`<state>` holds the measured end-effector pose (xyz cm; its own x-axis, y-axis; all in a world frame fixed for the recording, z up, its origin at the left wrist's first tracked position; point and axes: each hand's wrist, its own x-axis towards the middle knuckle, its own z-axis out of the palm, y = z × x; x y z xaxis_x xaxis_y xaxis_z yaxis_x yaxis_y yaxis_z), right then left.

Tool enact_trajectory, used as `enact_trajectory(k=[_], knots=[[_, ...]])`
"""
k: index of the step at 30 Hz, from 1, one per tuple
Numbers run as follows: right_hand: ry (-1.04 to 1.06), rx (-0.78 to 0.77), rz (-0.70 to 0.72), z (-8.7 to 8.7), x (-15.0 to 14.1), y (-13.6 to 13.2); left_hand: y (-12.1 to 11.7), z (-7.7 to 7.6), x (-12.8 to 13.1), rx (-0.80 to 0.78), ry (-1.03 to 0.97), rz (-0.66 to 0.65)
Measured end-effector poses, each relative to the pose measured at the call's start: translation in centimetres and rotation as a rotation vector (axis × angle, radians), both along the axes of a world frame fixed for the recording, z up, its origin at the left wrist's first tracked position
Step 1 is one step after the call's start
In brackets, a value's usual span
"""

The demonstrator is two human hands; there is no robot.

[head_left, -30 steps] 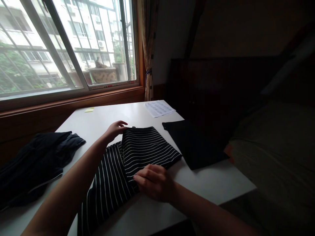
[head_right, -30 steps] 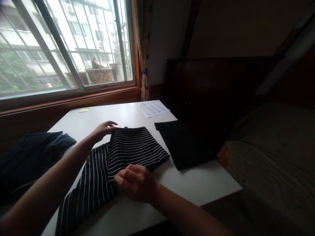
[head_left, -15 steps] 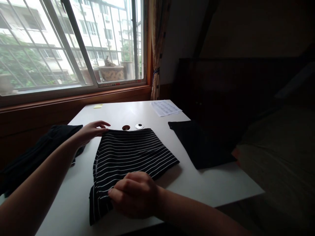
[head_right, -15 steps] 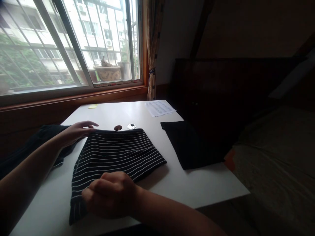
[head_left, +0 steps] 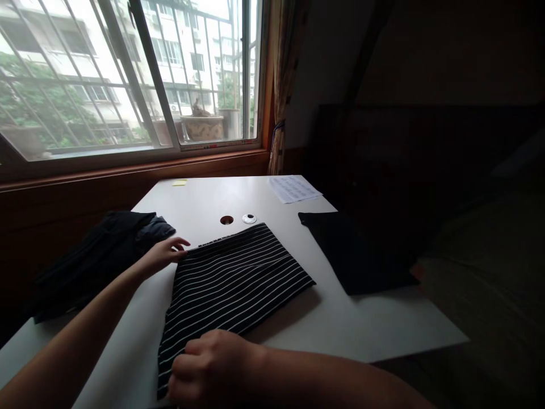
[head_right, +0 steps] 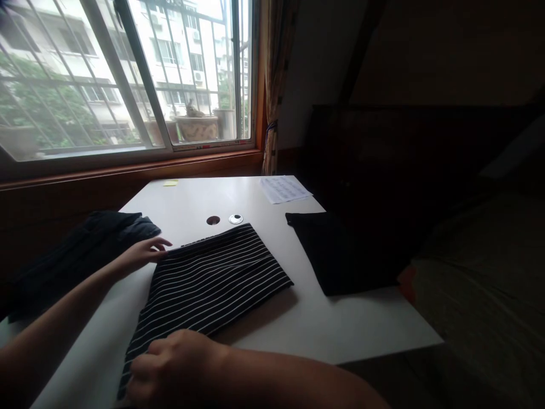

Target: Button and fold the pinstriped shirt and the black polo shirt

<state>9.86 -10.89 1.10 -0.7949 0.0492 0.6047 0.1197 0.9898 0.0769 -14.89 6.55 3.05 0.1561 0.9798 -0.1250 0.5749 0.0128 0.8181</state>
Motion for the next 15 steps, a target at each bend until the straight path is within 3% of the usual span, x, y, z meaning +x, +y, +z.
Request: enact_trajectory(k=[4, 8, 11, 15], knots=[[0.008, -0.100, -0.077, 0.7, 2.1, 1.3, 0.4, -1.5, -0.7, 0.082, 0.066, -0.043], [-0.057, -0.243, -0.316, 2.5, 6.3, 4.3, 0.5, -1.6, 0.0, 0.372, 0.275, -0.072], [-0.138, -0.320, -0.494, 2.6, 9.6, 6.4, -0.4, -0.9, 2.8, 0.600, 0.427, -0.152], [-0.282, -0.396, -0.598, 0.8, 12.5, 7.5, -1.4, -0.7, 7.8, 0.679, 0.521, -0.283]])
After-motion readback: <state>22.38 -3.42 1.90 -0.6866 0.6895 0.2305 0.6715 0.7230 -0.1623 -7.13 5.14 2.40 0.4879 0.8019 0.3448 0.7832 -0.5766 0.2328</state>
